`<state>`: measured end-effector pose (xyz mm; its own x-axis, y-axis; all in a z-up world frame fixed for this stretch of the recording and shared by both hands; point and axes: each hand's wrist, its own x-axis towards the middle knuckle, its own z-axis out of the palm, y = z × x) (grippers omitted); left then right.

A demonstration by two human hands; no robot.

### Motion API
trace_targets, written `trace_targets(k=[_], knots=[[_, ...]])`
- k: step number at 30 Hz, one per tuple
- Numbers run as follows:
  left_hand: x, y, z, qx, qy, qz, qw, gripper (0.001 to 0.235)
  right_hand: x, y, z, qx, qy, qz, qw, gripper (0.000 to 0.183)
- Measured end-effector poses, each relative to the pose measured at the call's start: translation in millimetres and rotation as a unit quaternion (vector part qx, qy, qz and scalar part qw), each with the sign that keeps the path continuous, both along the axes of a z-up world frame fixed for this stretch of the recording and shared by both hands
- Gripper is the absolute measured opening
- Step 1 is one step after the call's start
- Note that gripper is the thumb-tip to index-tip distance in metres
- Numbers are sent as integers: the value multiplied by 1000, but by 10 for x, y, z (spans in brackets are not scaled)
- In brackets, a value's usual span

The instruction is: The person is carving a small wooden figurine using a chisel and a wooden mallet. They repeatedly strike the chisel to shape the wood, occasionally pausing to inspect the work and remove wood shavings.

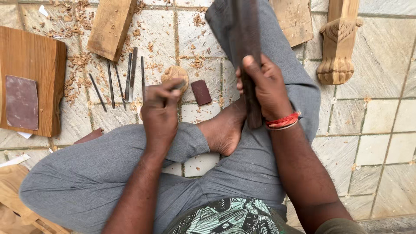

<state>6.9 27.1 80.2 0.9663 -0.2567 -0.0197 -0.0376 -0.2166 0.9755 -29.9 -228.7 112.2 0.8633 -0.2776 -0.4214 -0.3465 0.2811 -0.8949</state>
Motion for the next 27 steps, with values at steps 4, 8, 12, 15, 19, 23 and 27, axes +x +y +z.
trace_targets(k=[4,8,12,15,19,23,27], knots=[[210,151,13,233,-224,-216,921,24,8,56,43,10,-23,-40,999,29],[472,371,107,336,-408,-371,764,35,-34,171,172,-238,-80,1,968,44],[649,527,77,323,-447,-426,718,39,-211,292,371,-549,-230,102,797,50],[680,567,-3,268,-409,-423,763,33,-372,461,476,-596,-261,218,727,46],[783,580,-62,215,-381,-417,797,28,-459,666,524,-639,-295,316,637,47],[868,553,-128,220,-423,-421,772,32,-479,783,522,-661,-206,382,612,56],[906,566,-111,214,-395,-438,779,36,-554,871,530,-617,-173,374,671,72]])
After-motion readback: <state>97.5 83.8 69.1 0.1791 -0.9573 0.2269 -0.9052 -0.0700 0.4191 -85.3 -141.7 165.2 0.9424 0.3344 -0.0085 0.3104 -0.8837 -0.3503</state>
